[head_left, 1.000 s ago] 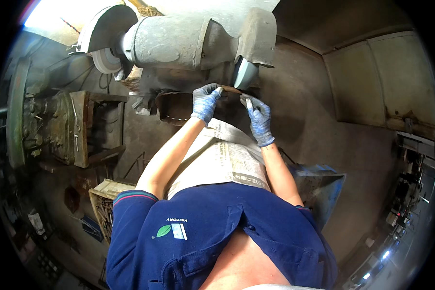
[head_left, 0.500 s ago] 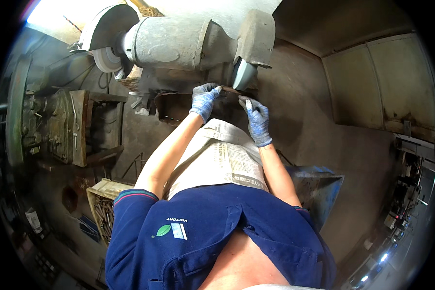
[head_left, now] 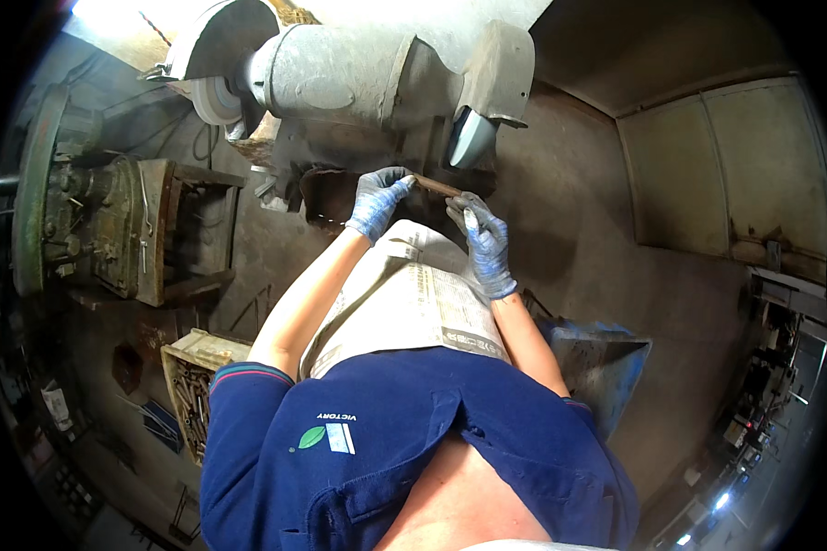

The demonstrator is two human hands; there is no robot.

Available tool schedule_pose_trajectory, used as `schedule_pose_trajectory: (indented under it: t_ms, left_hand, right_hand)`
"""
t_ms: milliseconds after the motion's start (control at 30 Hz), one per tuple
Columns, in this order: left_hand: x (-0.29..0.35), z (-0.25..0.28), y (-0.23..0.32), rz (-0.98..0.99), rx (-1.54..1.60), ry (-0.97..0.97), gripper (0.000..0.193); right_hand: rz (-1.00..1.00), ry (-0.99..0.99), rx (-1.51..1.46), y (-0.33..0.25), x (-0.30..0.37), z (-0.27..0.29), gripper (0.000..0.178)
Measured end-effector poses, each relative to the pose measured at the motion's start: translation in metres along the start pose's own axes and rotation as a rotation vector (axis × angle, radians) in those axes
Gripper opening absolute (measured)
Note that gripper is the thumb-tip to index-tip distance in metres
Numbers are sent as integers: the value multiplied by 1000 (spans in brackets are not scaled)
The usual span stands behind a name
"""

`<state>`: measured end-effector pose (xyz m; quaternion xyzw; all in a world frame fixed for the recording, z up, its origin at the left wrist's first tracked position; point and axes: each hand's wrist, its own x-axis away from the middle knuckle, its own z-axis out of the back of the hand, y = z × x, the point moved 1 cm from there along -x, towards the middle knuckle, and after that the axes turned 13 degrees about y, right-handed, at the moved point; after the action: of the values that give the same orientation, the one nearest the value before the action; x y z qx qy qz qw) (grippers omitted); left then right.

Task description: The person uses a bench grinder to smooth or sharpen small metal components, picking them from a container and returning them after grinding.

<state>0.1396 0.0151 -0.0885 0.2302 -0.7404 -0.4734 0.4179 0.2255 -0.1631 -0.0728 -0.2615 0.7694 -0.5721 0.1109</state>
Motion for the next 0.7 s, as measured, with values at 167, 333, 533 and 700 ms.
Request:
schedule_pose_trajectory:
  t_ms: [167,333,533,700]
  left_hand:
    - [16,-7,16,43,160,-102,9]
    - [24,-14,23,134,235,-98,13]
    - [34,-14,21,208,311,-126,13]
    - [46,-15,28,299,299,-25,13]
  right_hand:
    - [-26,-20,-28,-34,12,-4,27]
    - [194,-41,246,-52,19,-6,23]
    - [369,10,423,-58,25,-6,28]
    - [424,7,502,-68,30,-20,40]
